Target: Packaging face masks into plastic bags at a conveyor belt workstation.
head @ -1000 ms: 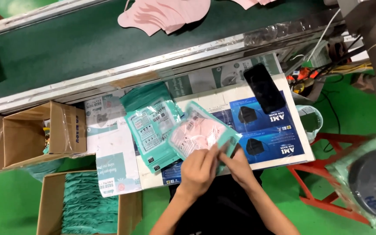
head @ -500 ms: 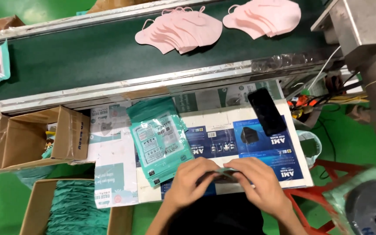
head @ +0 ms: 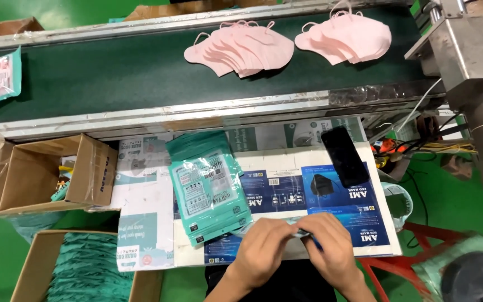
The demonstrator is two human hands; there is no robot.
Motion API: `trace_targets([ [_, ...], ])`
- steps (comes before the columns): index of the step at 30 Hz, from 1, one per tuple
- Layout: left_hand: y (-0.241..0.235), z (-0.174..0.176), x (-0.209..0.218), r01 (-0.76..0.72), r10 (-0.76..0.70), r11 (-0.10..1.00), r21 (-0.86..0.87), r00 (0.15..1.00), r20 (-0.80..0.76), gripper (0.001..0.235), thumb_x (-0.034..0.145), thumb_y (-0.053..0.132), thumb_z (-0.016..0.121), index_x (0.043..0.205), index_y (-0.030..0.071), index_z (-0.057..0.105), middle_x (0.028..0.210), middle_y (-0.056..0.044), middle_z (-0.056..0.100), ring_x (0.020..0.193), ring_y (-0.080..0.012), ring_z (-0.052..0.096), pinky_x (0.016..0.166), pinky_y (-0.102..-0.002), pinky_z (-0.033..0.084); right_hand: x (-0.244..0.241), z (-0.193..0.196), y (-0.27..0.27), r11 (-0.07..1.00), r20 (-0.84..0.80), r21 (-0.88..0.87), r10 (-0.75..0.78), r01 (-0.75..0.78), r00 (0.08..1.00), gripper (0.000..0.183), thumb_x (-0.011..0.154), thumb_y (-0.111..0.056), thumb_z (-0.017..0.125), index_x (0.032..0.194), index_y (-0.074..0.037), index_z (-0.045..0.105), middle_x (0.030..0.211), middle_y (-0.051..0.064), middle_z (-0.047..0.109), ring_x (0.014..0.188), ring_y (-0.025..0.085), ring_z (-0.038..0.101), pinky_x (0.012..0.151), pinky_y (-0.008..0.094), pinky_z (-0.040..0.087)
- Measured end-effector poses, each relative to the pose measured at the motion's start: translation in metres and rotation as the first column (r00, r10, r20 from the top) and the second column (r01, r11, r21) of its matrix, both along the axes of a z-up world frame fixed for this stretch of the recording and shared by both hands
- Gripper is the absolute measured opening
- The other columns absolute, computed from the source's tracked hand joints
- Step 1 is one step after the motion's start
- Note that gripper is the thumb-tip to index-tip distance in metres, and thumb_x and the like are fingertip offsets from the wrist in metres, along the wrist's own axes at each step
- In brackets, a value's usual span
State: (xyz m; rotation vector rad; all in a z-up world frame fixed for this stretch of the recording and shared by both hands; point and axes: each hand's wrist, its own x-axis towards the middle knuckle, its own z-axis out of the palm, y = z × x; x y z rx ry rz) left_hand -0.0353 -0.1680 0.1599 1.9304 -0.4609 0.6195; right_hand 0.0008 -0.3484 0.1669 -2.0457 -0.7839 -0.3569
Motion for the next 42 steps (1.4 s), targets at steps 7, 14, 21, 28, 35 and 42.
trace_targets([
  [7, 0.011, 0.015, 0.005, -0.109, 0.018, 0.946, 0.305, 0.958, 0.286, 0.026, 0.086, 0.002, 0.072, 0.110, -0.007, 0.065, 0.103, -0.017, 0.067, 0.101, -0.0326, 0.070, 0.088, -0.041, 0.057, -0.009, -0.006, 0.004, 0.988, -0.003, 0.119, -0.096, 0.096, 0.995, 0.033, 0.069, 0.013, 0.068, 0.099, -0.001, 0.073, 0.096, 0.009, 0.075, 0.092, 0.026, 0.074, 0.083, 0.035, 0.058],
  [14, 0.016, 0.015, 0.000, -0.051, -0.085, 0.904, 0.425, 0.952, 0.294, 0.028, 0.086, 0.002, 0.068, 0.111, -0.009, 0.063, 0.110, -0.020, 0.063, 0.107, -0.0351, 0.067, 0.092, -0.044, 0.057, -0.014, -0.029, 0.002, 0.976, -0.036, 0.211, -0.048, 0.055, 0.998, 0.033, 0.065, 0.013, 0.068, 0.095, -0.002, 0.071, 0.091, 0.008, 0.073, 0.087, 0.024, 0.073, 0.082, 0.033, 0.057],
  [21, 0.022, 0.022, -0.004, -0.116, 0.012, 0.920, 0.374, 0.963, 0.269, 0.023, 0.086, 0.004, 0.071, 0.107, -0.003, 0.066, 0.104, -0.013, 0.066, 0.103, -0.0297, 0.070, 0.089, -0.042, 0.055, -0.010, -0.034, -0.002, 0.982, -0.091, 0.149, -0.103, 0.116, 0.990, 0.030, 0.067, 0.015, 0.067, 0.092, -0.001, 0.072, 0.091, 0.009, 0.074, 0.088, 0.026, 0.074, 0.081, 0.035, 0.057],
  [28, 0.026, 0.029, -0.002, -0.133, 0.023, 0.910, 0.392, 0.962, 0.273, 0.022, 0.084, 0.004, 0.070, 0.105, -0.002, 0.067, 0.103, -0.014, 0.067, 0.102, -0.0297, 0.070, 0.088, -0.041, 0.055, -0.010, -0.032, 0.001, 0.981, -0.062, 0.115, -0.151, 0.157, 0.987, 0.029, 0.070, 0.013, 0.068, 0.096, -0.001, 0.068, 0.093, 0.011, 0.071, 0.089, 0.027, 0.069, 0.079, 0.035, 0.053],
  [35, 0.039, 0.031, -0.007, -0.161, 0.086, 0.935, 0.315, 0.967, 0.239, 0.025, 0.082, 0.000, 0.076, 0.105, -0.001, 0.066, 0.101, -0.013, 0.068, 0.099, -0.0283, 0.070, 0.086, -0.042, 0.054, -0.003, -0.026, 0.009, 0.975, -0.015, 0.092, -0.203, 0.203, 0.979, 0.029, 0.072, 0.011, 0.070, 0.097, -0.003, 0.071, 0.097, 0.010, 0.073, 0.092, 0.028, 0.071, 0.080, 0.034, 0.054],
  [42, 0.057, 0.027, -0.010, -0.211, 0.148, 0.933, 0.291, 0.963, 0.223, 0.028, 0.079, -0.002, 0.079, 0.103, 0.000, 0.065, 0.099, -0.013, 0.068, 0.096, -0.0311, 0.070, 0.083, -0.042, 0.053, 0.003, -0.032, 0.018, 0.986, -0.081, 0.101, -0.124, 0.131, 0.989, 0.025, 0.074, 0.012, 0.071, 0.096, -0.001, 0.071, 0.092, 0.010, 0.072, 0.085, 0.026, 0.070, 0.077, 0.034, 0.053],
])
